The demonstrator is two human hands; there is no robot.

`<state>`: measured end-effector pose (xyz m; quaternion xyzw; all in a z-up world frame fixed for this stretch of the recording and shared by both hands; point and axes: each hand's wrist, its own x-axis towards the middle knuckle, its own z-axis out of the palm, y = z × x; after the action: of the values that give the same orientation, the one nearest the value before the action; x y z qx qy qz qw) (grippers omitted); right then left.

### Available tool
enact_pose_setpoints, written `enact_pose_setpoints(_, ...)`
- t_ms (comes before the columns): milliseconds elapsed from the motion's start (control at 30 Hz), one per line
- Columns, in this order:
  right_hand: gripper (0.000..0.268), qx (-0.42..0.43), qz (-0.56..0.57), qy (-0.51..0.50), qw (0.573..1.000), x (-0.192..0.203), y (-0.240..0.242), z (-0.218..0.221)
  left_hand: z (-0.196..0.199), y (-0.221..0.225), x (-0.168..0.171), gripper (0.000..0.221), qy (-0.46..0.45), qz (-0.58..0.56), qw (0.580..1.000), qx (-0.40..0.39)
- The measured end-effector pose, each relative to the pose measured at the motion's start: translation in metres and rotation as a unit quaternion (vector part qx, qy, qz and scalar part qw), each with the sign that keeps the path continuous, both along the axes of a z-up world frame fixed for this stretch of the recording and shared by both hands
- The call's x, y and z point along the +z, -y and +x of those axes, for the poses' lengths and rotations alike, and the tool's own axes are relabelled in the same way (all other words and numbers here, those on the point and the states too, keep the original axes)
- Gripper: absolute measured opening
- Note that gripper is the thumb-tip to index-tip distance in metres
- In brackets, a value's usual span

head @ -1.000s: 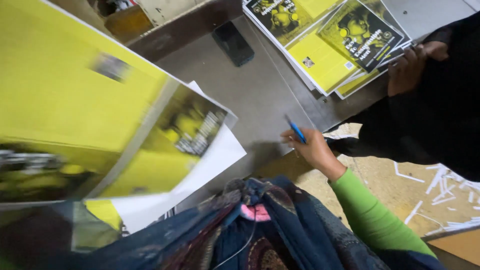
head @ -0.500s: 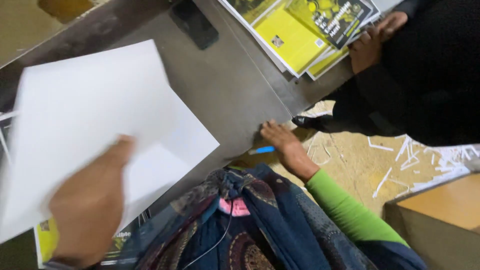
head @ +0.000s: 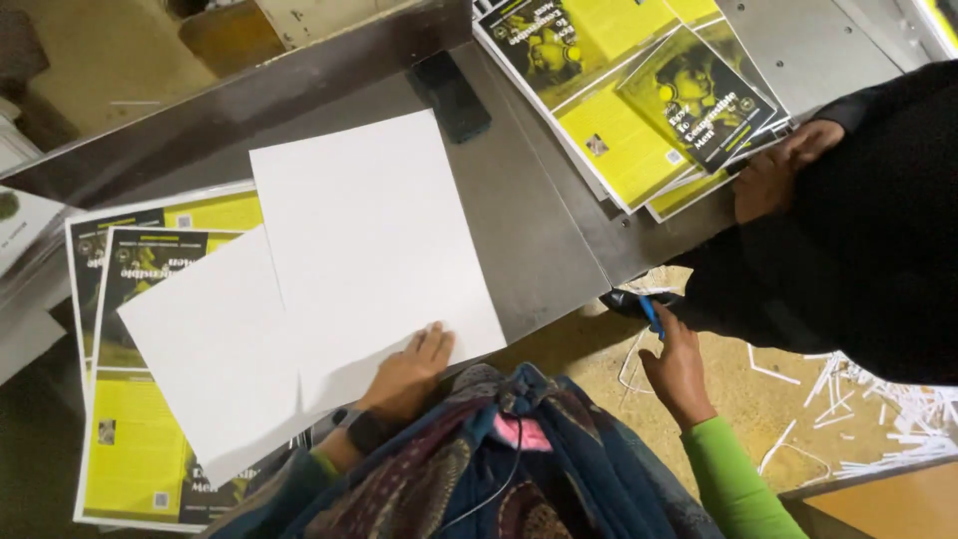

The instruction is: The person is marking and organizing printed book covers on a metal work surface, likely preparing them for final trimming or binding.

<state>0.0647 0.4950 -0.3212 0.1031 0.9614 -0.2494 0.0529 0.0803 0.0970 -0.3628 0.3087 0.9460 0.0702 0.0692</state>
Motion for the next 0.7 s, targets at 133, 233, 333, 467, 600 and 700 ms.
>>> enact_pose_setpoints(133, 0.044, 0.022, -0.053, -0.111, 0.992, -0.086, -0.043, 0.001, -0.01, -0.027, -0.004, 0.045, -0.125, 0.009, 0.992, -0.009)
enact_pose_setpoints(233, 0.032, -0.02, -0.029, 0.006, 0.999, -0.091, -0.047, 0.004, -0.019, -0.029, 0.019, 0.05, 0.228, 0.058, 0.972, -0.013)
enact_pose_setpoints(333, 0.027, -0.107, -0.095, 0.135, 0.98, -0.041, -0.019, 0.01, -0.031, -0.012, 0.015, 0.043, 0.149, 0.098, 0.98, -0.088)
enact_pose_setpoints(467, 0.03, -0.112, -0.049, 0.126, 0.984, 0.017, 0.024, 0.016, -0.105, 0.02, -0.006, 0.042, 0.004, 0.117, 0.993, -0.024)
enact_pose_setpoints(600, 0.024, -0.122, -0.094, -0.015, 0.988, 0.05, 0.062, -0.003, -0.186, 0.029, 0.002, 0.068, -0.035, 0.034, 0.998, 0.034)
enact_pose_setpoints(700, 0.02, -0.141, -0.243, -0.068, 0.957, 0.049, 0.086, -0.027, -0.184, 0.032, -0.004, 0.082, 0.048, 0.041, 0.992, 0.11)
